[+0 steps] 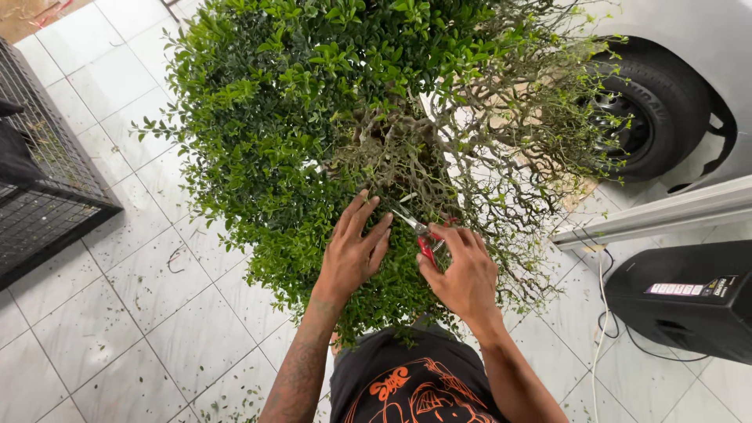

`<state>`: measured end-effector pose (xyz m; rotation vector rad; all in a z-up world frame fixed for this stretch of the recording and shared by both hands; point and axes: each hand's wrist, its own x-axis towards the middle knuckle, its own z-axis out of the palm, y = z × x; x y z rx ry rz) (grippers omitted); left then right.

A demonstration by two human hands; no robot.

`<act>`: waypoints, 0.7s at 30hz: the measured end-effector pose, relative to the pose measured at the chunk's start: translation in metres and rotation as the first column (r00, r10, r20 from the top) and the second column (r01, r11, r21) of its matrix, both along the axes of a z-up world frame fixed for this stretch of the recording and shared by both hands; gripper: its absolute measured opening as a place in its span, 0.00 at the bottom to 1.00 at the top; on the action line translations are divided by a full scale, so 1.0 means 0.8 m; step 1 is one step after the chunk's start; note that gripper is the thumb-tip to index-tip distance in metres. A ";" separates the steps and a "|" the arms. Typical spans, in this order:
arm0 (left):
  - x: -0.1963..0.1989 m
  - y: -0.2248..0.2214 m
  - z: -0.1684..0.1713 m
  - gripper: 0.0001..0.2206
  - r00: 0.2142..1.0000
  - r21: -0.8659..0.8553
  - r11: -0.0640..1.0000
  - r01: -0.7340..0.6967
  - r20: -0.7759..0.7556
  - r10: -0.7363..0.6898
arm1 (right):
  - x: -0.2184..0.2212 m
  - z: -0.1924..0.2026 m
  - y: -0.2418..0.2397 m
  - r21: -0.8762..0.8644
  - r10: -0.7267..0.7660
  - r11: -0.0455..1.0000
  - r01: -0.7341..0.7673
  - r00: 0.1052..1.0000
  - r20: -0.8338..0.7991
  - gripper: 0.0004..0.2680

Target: The person uses red-handled pruning shears to trim small branches and leaves from a large potted plant. They repeatedly reach into the foliage, select branches, and cut them, with cut pieces falling onto the tiled floor.

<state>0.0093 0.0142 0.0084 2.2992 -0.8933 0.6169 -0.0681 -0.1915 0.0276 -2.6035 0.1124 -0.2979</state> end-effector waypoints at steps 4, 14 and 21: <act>0.001 0.000 0.001 0.11 1.000 -0.034 0.999 0.010 0.003 -0.009 | 0.008 -0.002 0.002 0.008 0.020 1.000 -0.020 1.000 0.008 0.16; 0.001 -0.001 0.001 0.10 1.000 -0.027 1.000 0.001 0.017 -0.001 | 0.006 -0.031 0.000 0.039 0.101 0.994 -0.105 0.991 0.091 0.14; -0.002 0.002 0.005 0.09 1.000 0.001 1.000 -0.014 -0.005 0.014 | -0.007 -0.022 -0.007 0.095 0.035 0.994 -0.048 0.990 0.138 0.16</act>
